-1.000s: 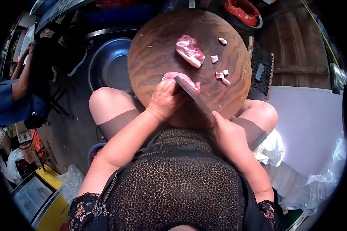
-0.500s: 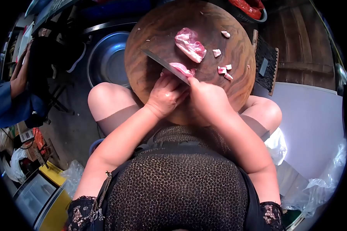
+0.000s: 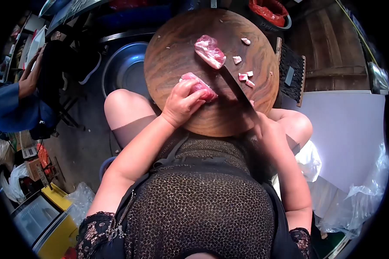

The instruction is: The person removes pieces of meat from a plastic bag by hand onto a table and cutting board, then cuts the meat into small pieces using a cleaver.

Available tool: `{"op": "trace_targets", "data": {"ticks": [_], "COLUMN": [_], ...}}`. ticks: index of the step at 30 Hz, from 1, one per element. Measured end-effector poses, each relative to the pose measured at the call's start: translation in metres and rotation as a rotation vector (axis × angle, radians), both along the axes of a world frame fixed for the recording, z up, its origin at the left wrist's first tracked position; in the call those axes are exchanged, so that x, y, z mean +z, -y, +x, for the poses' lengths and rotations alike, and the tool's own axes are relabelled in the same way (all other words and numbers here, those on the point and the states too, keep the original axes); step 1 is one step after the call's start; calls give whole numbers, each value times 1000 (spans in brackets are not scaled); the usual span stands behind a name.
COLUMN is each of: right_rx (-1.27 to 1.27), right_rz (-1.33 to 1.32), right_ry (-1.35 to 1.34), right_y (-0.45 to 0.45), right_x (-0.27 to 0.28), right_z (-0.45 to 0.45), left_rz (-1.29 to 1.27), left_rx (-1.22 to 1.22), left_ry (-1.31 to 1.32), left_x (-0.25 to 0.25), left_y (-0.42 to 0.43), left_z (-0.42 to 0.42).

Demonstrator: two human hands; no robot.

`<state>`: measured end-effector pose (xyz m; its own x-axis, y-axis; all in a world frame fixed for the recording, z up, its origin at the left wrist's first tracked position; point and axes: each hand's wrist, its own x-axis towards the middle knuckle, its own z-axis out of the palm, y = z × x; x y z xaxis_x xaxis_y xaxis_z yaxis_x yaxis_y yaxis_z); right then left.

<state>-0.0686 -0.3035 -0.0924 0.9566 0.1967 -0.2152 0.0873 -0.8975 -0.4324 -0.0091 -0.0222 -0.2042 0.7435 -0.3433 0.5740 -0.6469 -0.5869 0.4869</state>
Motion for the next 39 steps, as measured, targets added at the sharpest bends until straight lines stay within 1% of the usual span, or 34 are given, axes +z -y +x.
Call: {"op": "trace_targets", "data": {"ticks": [1,3,4,6,8,10,14,17,21,23,27,29,30,32,36,38,39], "right_rx": [30,104,103,165,199,234,243,233,225,261,271,274,275,275,273,295,299], "right_rz": [19,22,24,-55,-55,-97,-166,-111,-125,-126,-183,-177,-177,-149,-88,-27,-38], "right_ry": [56,147,145,108,121,135,38,23,6,17,-30,-102,-104,-157,-175,-82,-84], "right_y": [-5,-13,-18,-28,-33,-38,-46,-47,-49,-50,-54,-54,-53,-53,-57,-71,-82], "right_x": [2,4,4,4,1,-2,5,13,16,16,18,18,18,19,11,4,-3], "right_z": [-2,-4,-5,-3,-2,-2,1,1,-1,2,11,16,18,22,35,50,61], "left_rz": [10,33,50,35,36,22,23,14,-11,-40,-40,-91,-91,0,42,101,105], "left_rx": [23,11,6,-4,-9,-10,-8,16,-10,-5,8,34,35,-8,-28,-13,-20], "left_ry": [52,32,14,16,-76,-82,-118,-143,-165,-235,-209,-310,-312,-236,-177,-82,-80], "left_x": [2,-1,-4,-8,-10,-5,2,0,-1,-3,2,10,8,1,0,-3,-3], "left_y": [-1,-3,-4,-4,-3,-2,0,-1,-2,-3,1,2,1,-1,-1,0,1], "left_z": [-1,-1,-1,2,3,3,5,4,5,4,6,7,7,7,9,8,9]}}
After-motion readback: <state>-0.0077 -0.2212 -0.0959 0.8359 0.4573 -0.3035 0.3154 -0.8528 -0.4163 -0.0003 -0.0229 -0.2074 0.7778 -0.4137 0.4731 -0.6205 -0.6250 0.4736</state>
